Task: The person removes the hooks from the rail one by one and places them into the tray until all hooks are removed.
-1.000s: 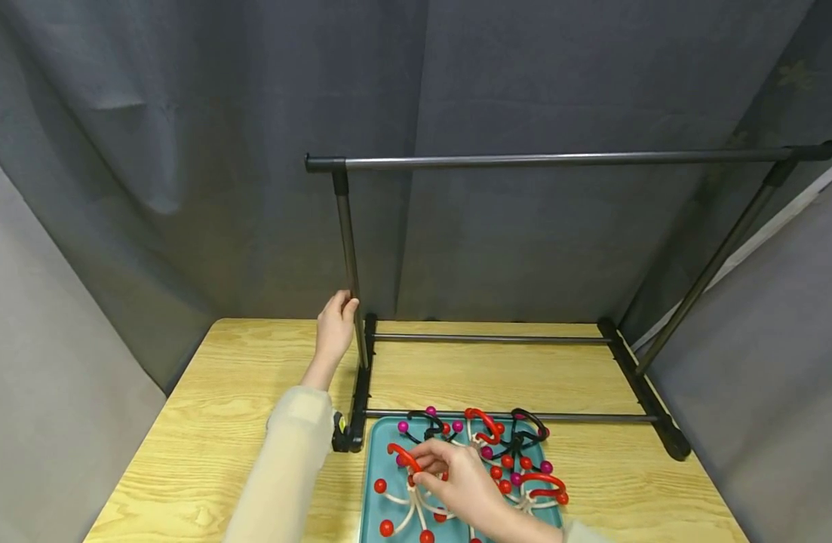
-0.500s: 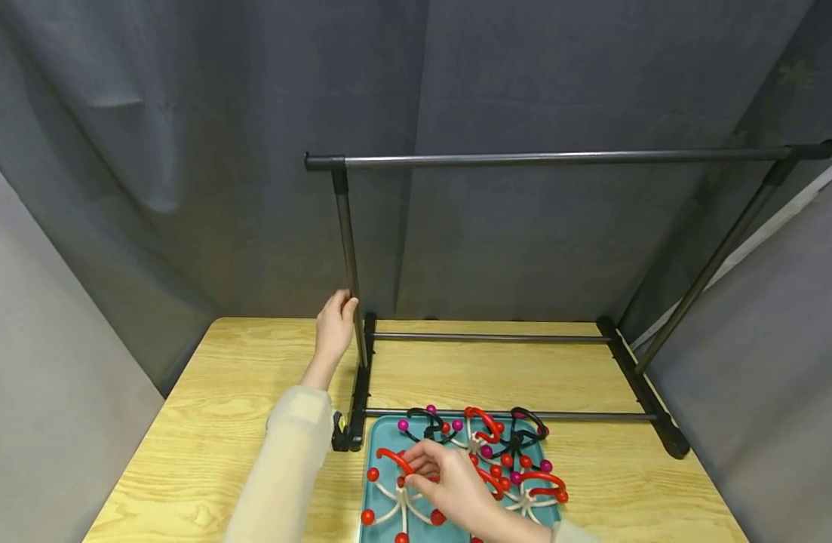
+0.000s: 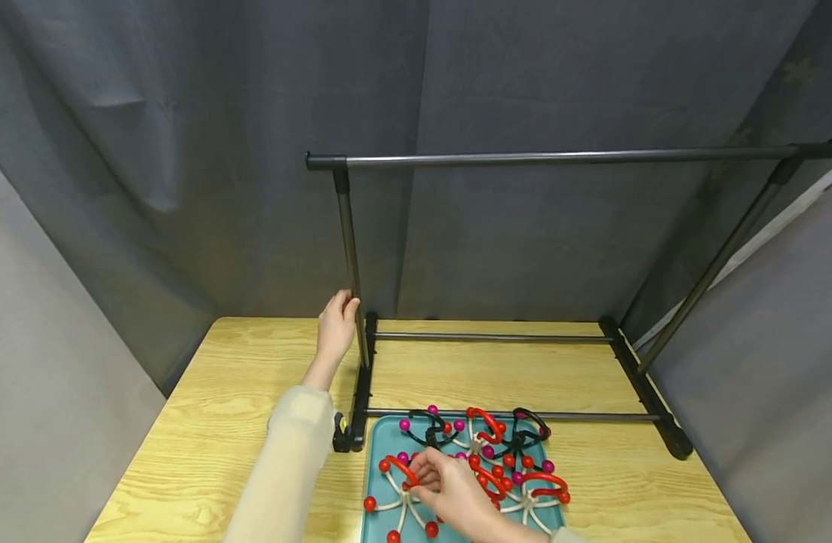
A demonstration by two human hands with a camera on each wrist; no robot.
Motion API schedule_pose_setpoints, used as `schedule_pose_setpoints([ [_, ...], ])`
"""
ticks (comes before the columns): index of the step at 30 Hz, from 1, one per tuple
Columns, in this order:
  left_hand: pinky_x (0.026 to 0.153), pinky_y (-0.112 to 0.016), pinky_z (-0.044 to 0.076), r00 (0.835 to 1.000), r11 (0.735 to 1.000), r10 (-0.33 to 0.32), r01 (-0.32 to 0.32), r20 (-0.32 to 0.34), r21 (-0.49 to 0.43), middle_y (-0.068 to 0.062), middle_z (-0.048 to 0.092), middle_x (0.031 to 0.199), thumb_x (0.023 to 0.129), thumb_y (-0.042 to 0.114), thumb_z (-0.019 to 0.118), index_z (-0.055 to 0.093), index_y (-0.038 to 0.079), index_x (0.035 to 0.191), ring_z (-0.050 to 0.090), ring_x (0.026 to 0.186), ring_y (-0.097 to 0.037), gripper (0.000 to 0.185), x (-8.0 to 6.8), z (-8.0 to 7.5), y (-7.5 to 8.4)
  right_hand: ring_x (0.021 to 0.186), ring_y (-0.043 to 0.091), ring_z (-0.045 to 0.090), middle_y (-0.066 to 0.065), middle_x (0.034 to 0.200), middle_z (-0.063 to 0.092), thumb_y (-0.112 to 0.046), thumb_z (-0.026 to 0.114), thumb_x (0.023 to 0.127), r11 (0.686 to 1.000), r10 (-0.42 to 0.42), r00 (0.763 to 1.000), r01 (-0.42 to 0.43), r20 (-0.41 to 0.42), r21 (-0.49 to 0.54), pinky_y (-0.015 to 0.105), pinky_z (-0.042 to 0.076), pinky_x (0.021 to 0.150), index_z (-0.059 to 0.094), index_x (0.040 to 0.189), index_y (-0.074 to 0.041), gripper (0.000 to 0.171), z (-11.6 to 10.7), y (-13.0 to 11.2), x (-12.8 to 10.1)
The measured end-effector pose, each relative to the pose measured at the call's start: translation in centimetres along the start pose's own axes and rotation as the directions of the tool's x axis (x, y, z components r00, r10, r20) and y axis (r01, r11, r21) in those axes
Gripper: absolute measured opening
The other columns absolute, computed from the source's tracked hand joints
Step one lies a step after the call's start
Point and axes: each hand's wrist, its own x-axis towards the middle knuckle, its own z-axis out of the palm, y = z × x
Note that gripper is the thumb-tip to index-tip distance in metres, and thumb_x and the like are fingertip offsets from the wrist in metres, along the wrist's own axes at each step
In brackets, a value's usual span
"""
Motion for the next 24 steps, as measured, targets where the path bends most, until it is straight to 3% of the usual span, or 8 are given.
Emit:
schedule_pose_setpoints([
  [9,0.076,-0.042,0.046,1.0,1.0,-0.011,0.011,0.001,-0.025,-0.015,0.059,0.103,0.095,0.028,0.046,0.056,0.005,0.113,0.057,0.09,-0.029,0.03,-0.4,-0.1,0.3,0.08,0.013,0.062,0.004,0.09,0.061,-0.002,0.066,0.078,0.997,0.0,1.0,0.002,0.024,-0.08,0.023,0.051,0.07,0.056,0.095,-0.006,0.02,-0.6,-0.1,-0.3],
  [16,0.076,-0.043,0.045,0.998,0.995,-0.015,0.01,0.053,0.095,-0.016,0.06,0.098,0.095,0.023,0.047,0.056,0.003,0.111,0.057,0.089,-0.03,0.027,-0.3,-1.2,1.9,0.091,0.017,0.062,0.001,0.099,0.062,-0.017,0.064,0.084,0.988,-0.068,0.997,0.071,0.022,-0.139,0.024,0.05,0.077,0.057,0.105,-0.009,0.023,-3.1,-2.0,-0.1],
  [21,0.074,-0.043,0.046,0.997,0.978,-0.061,0.048,0.055,0.203,-0.012,0.061,0.1,0.094,0.026,0.048,0.055,0.005,0.111,0.059,0.088,-0.03,0.028,-0.6,-2.2,3.4,0.086,0.009,0.062,-0.004,0.096,0.064,-0.019,0.061,0.087,0.952,-0.148,0.979,0.102,-0.139,-0.289,0.021,0.049,0.075,0.06,0.104,-0.014,0.018,-6.8,-3.2,-0.1],
  [24,0.072,-0.044,0.047,0.998,0.97,-0.037,0.024,0.049,0.244,-0.011,0.062,0.099,0.094,0.026,0.048,0.055,0.005,0.109,0.061,0.085,-0.029,0.027,-1.0,-2.8,4.3,0.084,0.008,0.062,-0.003,0.096,0.066,-0.016,0.062,0.087,0.907,-0.229,0.935,0.105,-0.269,-0.407,0.023,0.051,0.073,0.061,0.106,-0.015,0.019,-9.7,-3.4,-0.1],
])
